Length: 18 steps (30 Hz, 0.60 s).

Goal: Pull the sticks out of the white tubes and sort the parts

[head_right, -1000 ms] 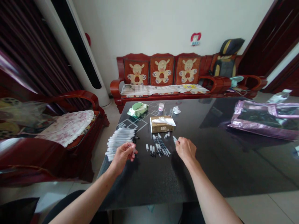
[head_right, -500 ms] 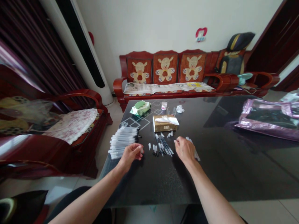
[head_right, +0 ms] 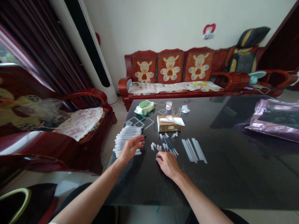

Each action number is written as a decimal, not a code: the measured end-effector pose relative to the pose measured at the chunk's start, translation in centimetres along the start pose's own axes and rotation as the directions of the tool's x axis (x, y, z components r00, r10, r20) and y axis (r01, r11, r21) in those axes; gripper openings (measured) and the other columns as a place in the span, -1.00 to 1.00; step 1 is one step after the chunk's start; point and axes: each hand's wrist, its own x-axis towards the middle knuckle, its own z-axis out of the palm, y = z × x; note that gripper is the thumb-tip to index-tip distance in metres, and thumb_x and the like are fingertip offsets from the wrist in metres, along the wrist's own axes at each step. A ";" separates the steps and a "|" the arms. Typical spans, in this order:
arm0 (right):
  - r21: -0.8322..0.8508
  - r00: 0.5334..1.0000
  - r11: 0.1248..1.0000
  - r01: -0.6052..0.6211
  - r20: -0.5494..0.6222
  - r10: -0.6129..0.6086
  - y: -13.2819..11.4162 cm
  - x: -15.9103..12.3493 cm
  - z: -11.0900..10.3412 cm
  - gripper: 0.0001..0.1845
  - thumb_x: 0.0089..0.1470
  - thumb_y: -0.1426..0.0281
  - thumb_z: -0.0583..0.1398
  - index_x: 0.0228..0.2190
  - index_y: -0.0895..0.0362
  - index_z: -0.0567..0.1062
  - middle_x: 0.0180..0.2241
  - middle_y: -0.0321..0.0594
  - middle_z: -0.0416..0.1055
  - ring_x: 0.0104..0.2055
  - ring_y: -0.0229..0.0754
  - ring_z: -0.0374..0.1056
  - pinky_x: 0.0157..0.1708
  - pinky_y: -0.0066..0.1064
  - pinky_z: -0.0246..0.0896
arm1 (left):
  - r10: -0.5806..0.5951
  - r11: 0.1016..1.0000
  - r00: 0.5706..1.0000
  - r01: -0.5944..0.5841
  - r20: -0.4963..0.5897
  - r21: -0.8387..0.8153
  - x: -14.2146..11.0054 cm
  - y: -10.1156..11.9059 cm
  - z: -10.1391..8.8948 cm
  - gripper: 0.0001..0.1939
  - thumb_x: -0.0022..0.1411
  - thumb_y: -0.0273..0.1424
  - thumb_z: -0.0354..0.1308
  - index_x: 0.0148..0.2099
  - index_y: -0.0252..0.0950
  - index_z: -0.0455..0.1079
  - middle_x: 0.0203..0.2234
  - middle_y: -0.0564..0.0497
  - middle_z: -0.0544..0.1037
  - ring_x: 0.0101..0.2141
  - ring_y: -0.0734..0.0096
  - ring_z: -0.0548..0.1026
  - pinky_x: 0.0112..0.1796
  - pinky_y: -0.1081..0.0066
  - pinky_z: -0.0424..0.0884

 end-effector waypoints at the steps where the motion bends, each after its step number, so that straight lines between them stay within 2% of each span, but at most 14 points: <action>1: -0.002 1.000 1.000 -0.001 0.008 0.001 -0.1 0.0 0.1 -0.77 0.06 0.36 0.08 -0.38 0.09 0.55 -0.47 -0.24 0.52 -0.41 -0.21 0.40 -0.36 -0.44 0.12 | 0.036 0.996 0.999 -0.034 -0.033 0.078 0.1 0.9 -1.1 -0.63 0.03 -0.34 0.23 -0.07 -0.30 0.45 -0.20 -0.14 0.55 -0.28 0.27 0.54 -0.29 0.36 0.45; 4: -0.014 1.000 1.000 -0.003 0.020 0.003 -0.5 -0.1 0.4 -0.76 0.07 0.36 0.07 -0.39 0.09 0.55 -0.47 -0.23 0.51 -0.40 -0.20 0.40 -0.36 -0.44 0.12 | 0.106 0.934 0.987 -0.058 -0.121 0.351 0.0 3.0 -3.9 -0.76 0.05 -0.34 0.20 -0.19 -0.27 0.52 -0.48 -0.02 0.56 -0.52 0.40 0.48 -0.45 0.45 0.39; 5: -0.018 1.000 1.000 0.000 0.022 0.000 -0.6 -0.1 0.5 -0.76 0.07 0.36 0.07 -0.40 0.09 0.55 -0.47 -0.23 0.51 -0.40 -0.20 0.40 -0.35 -0.44 0.11 | 0.105 0.903 0.990 -0.053 -0.098 0.427 -0.1 3.4 -4.5 -0.80 0.05 -0.35 0.19 -0.25 -0.26 0.53 -0.55 0.01 0.53 -0.57 0.42 0.45 -0.48 0.46 0.36; 7: -0.021 1.000 1.000 0.009 0.027 -0.009 -0.7 -0.2 0.7 -0.75 0.08 0.36 0.06 -0.41 0.09 0.54 -0.47 -0.23 0.51 -0.39 -0.20 0.40 -0.35 -0.44 0.11 | 0.144 0.801 0.990 -0.115 -0.003 0.588 -0.5 3.4 -4.9 -0.87 0.06 -0.39 0.18 -0.33 -0.22 0.55 -0.55 0.02 0.52 -0.55 0.42 0.43 -0.44 0.46 0.34; 10: -0.024 0.999 1.000 0.018 0.036 -0.017 -0.7 -0.2 1.0 -0.74 0.10 0.36 0.05 -0.41 0.09 0.53 -0.46 -0.23 0.50 -0.37 -0.20 0.40 -0.34 -0.45 0.11 | 0.155 0.587 0.972 -0.234 0.176 0.775 -1.0 2.4 -4.1 -0.86 0.08 -0.46 0.16 -0.33 -0.21 0.55 -0.42 -0.02 0.54 -0.39 0.35 0.47 -0.30 0.43 0.32; 13: -0.034 0.999 0.999 0.013 0.039 -0.012 -0.6 -0.3 1.2 -0.75 0.09 0.36 0.05 -0.40 0.09 0.54 -0.46 -0.23 0.50 -0.36 -0.20 0.40 -0.33 -0.46 0.11 | 0.057 0.411 0.967 -0.248 0.247 0.877 -1.1 1.6 -2.7 -0.81 0.10 -0.48 0.15 -0.23 -0.19 0.52 -0.30 -0.04 0.51 -0.29 0.30 0.48 -0.27 0.42 0.30; 15: -0.034 0.999 0.999 0.013 0.039 -0.012 -0.6 -0.4 1.3 -0.75 0.09 0.36 0.05 -0.40 0.09 0.54 -0.47 -0.23 0.50 -0.37 -0.21 0.40 -0.33 -0.46 0.11 | -0.002 0.336 0.965 -0.246 0.261 0.909 -1.1 1.4 -2.0 -0.80 0.12 -0.47 0.13 -0.21 -0.18 0.50 -0.24 -0.04 0.48 -0.27 0.30 0.48 -0.29 0.42 0.29; 18: -0.020 0.999 1.000 0.018 0.028 -0.017 -0.5 -0.5 1.2 -0.75 0.09 0.35 0.06 -0.42 0.09 0.53 -0.48 -0.24 0.50 -0.37 -0.21 0.40 -0.33 -0.45 0.11 | -0.056 0.289 0.967 -0.224 0.250 0.931 -1.1 1.6 -1.3 -0.82 0.15 -0.49 0.10 -0.22 -0.20 0.47 -0.23 -0.05 0.47 -0.25 0.29 0.48 -0.30 0.42 0.28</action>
